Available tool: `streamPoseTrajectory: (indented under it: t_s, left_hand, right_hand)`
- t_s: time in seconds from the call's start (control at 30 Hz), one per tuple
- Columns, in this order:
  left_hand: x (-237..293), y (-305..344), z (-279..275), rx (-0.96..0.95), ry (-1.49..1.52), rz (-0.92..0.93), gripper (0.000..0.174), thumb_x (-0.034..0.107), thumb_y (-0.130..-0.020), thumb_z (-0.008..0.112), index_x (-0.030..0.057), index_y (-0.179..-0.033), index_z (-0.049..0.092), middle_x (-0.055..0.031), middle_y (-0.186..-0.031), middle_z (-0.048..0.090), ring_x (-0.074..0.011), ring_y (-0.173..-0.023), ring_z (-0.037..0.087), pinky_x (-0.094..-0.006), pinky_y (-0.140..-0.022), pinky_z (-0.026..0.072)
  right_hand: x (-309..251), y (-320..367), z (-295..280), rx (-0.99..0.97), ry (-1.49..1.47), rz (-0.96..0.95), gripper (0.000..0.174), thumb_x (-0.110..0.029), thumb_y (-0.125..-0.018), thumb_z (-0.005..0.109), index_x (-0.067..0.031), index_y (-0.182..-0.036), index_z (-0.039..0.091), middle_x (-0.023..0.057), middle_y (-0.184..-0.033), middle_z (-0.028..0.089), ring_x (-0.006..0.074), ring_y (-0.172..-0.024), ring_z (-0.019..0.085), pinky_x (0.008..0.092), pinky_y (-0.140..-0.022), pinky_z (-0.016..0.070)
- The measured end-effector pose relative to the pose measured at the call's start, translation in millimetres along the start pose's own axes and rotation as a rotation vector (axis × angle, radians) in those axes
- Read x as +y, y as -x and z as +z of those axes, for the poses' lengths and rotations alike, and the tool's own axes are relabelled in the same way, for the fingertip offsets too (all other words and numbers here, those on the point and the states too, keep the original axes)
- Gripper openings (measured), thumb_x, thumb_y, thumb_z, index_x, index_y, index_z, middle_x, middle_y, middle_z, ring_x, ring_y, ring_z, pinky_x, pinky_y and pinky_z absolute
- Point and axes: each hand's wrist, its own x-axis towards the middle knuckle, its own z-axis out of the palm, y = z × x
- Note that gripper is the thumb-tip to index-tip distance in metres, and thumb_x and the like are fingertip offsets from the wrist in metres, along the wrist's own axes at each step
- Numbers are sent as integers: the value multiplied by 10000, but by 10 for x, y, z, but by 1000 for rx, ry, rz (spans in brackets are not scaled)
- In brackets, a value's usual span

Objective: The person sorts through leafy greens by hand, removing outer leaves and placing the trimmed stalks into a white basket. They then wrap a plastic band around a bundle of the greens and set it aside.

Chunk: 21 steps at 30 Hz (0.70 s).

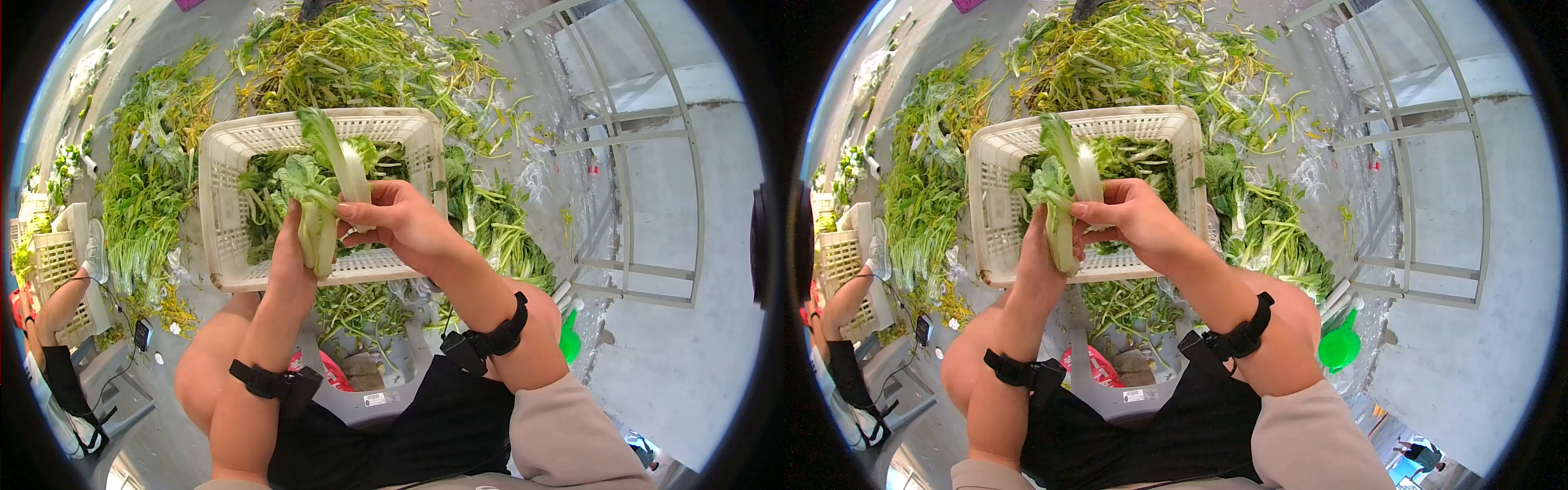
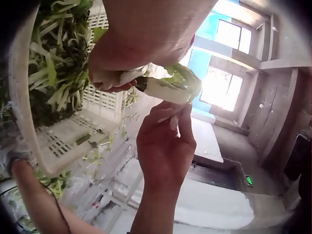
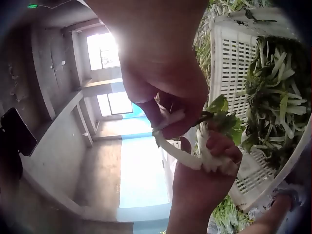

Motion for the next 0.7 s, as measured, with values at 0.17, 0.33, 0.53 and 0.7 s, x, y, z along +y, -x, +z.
streamPoseTrajectory:
  t_s: [0.17, 0.33, 0.53, 0.7]
  left_hand:
    - [-25, 37, 149, -59, 155, -49, 525, 563, -1013, 475, 121, -1266, 602, 14, -921, 628, -89, -713, 523, -264, -603, 434]
    - [-113, 26, 103, -12, -48, 1, 367, 457, -1005, 583, 98, -1084, 584, 15, -830, 552, -91, -688, 495, -265, -593, 422]
    - [-114, 23, 41, 98, -88, 34, 363, 429, -998, 609, 78, -1082, 577, 3, -769, 543, -89, -618, 482, -260, -569, 428]
    - [-29, 19, -21, 235, -56, 99, 382, 437, -996, 610, 80, -1120, 558, 31, -714, 479, -78, -574, 453, -247, -553, 408]
  right_hand:
    - [125, -93, 37, 90, 187, -157, 202, -106, -930, 679, 51, -1057, 682, 83, -902, 704, 142, -778, 683, 293, -709, 575]
    - [247, -181, -12, 190, 357, -243, 199, -83, -926, 662, 71, -1050, 677, 93, -874, 704, 136, -715, 673, 291, -661, 568]
    - [100, -127, 26, 374, 305, -207, 204, -116, -922, 684, 34, -1060, 685, 81, -895, 700, 150, -747, 692, 292, -674, 572]
    - [84, -122, -53, 416, 152, -154, 181, -193, -935, 706, -34, -1019, 686, 40, -911, 686, 134, -814, 682, 294, -735, 581]
